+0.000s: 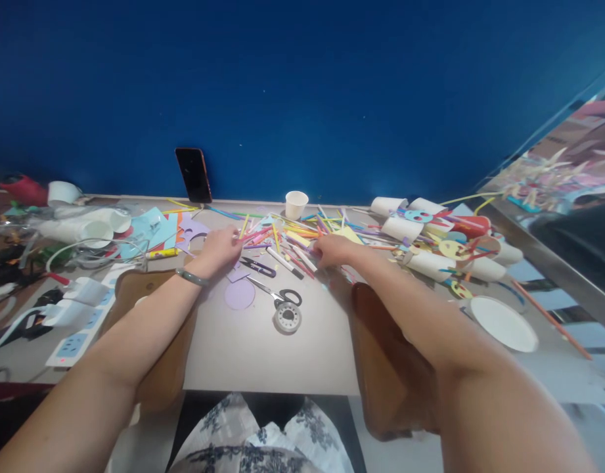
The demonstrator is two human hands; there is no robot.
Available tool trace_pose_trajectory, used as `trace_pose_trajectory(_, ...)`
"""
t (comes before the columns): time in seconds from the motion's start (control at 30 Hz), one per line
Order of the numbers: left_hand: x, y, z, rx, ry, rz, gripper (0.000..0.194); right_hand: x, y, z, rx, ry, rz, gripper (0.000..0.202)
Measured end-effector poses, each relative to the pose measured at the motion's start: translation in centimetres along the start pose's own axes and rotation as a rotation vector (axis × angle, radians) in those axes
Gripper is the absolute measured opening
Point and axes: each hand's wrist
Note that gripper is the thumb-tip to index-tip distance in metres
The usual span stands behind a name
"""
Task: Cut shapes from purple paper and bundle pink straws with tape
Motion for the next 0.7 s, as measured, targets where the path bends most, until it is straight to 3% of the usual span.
trace_pose_trajectory(0.13,0.0,0.1,0.1,-0.017,-0.013,-0.006,0.032,0.3,-0.4,-1.3,0.039,0.182,-0.123,0.013)
trace_pose_trajectory(0.27,0.2,0.0,-0.1,-0.002,-0.029,0.012,0.031,1.0,-1.2,-2.7,0.048,0.616,-0.213,0.017)
trace_pose_trajectory(0.43,0.4,-0.2,-0.3,0.005,-0.021,0.019,0.034,1.4,-1.6,-2.7,0.032,1.111,-0.262,0.024)
trace_pose_trajectory(0.6,0.1,-0.1,-0.1,-0.002,-0.007,0.014,0.035,1.9,-1.9,-1.8,0.079,1.316,-0.313,0.053)
trace_pose_trajectory(0.7,-0.3,0.1,0.0,-0.004,0.011,0.010,0.036,2.3,-2.2,-1.2,0.104,1.325,-0.376,0.054)
Point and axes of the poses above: each hand's wrist, its own y-axis towards the middle knuckle, its own x-axis out of the back of the hand, z = x × y, and after that the axes turned 1 degree about -x, right-handed
